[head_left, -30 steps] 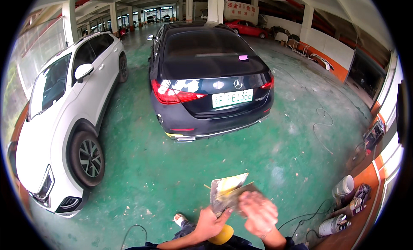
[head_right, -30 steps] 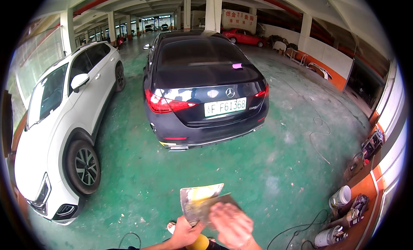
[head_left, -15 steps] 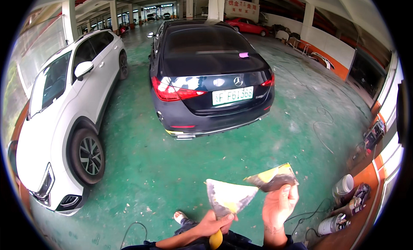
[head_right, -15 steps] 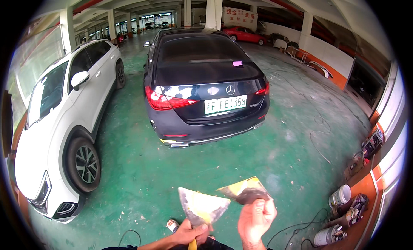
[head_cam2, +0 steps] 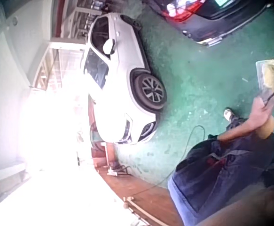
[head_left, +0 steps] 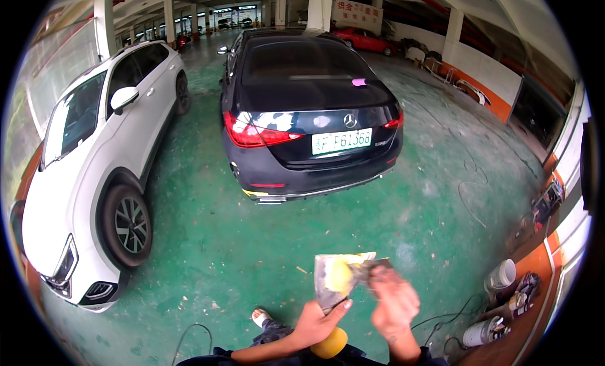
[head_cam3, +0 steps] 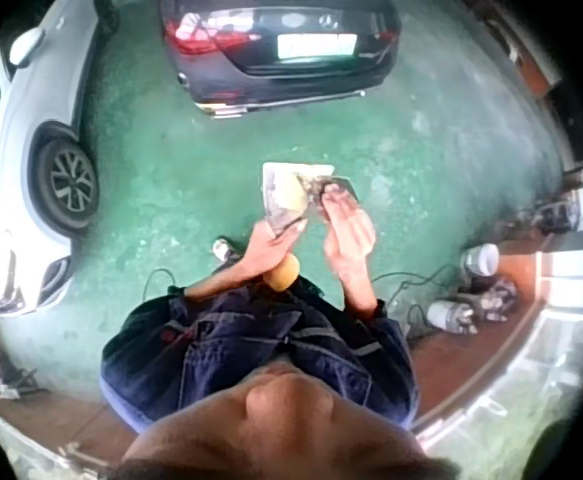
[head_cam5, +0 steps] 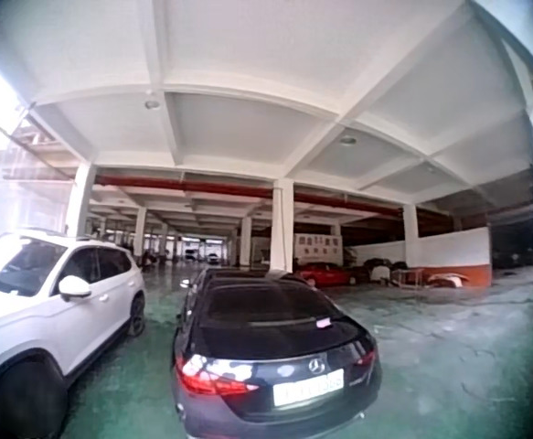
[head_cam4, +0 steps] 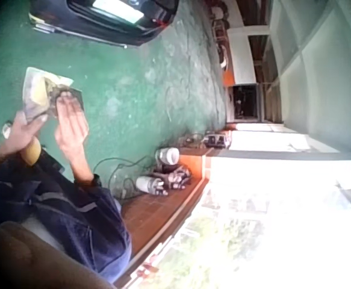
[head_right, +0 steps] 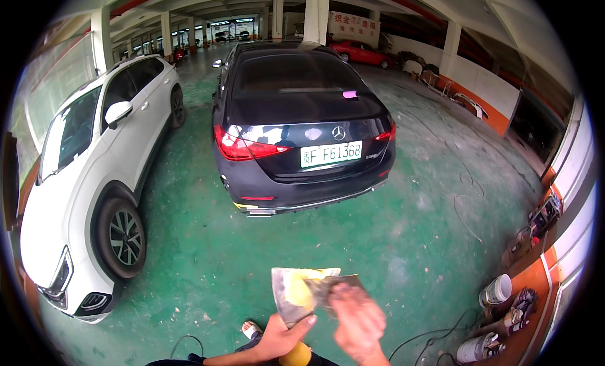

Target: The person mixes a yellow paste on a metal palette and applies it to several spots on the rear bumper of a black car using a spreader and a sponge. The person smooths the filler into the damaged areas to prepare the surface for further repair.

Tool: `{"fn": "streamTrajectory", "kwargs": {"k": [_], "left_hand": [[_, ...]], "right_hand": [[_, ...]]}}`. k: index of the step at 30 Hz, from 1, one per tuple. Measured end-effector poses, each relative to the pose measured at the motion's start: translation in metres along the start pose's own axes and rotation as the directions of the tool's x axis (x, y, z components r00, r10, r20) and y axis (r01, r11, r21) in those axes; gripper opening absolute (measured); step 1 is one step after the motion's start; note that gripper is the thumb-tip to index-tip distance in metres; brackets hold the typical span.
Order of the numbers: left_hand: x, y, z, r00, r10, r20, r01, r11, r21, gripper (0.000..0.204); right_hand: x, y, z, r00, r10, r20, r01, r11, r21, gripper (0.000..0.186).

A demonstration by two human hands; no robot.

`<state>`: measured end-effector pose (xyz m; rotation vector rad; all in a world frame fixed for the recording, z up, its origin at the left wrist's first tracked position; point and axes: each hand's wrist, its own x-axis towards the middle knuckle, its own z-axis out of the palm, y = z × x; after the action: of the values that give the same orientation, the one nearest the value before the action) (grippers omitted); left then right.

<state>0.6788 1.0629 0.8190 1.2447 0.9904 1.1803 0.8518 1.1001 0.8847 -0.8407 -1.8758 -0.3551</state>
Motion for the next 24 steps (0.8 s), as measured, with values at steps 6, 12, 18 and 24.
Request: {"fn": "streamTrajectory", "kwargs": {"k": [6,12,18,24], "left_hand": [[0.005,0.002,-0.009,0.983,0.163,-0.088,-0.137,0.960,0.245,0.018],[-0.002,0.020,0.000,0.995,0.100,-0.031,-0.085,0.942,0.325,0.024],[0.003,0.005,-0.022,0.993,0.113,-0.044,-0.090,0.933,0.349,0.023],[-0.014,-0.005,-0.019,0.910,-0.156,0.385,0.342,0.808,-0.480,0.023]], "right_hand": [[0.000,-0.018,0.004,0.994,0.037,0.108,-0.063,0.964,0.256,0.029],[0.009,-0.015,0.013,0.989,0.078,-0.129,-0.057,0.985,0.160,0.026],[-0.006,-0.016,0.010,0.983,0.179,0.032,-0.174,0.880,0.442,0.020],[0.004,-0.006,0.001,0.616,0.786,0.049,-0.380,0.243,0.892,0.024]]}}
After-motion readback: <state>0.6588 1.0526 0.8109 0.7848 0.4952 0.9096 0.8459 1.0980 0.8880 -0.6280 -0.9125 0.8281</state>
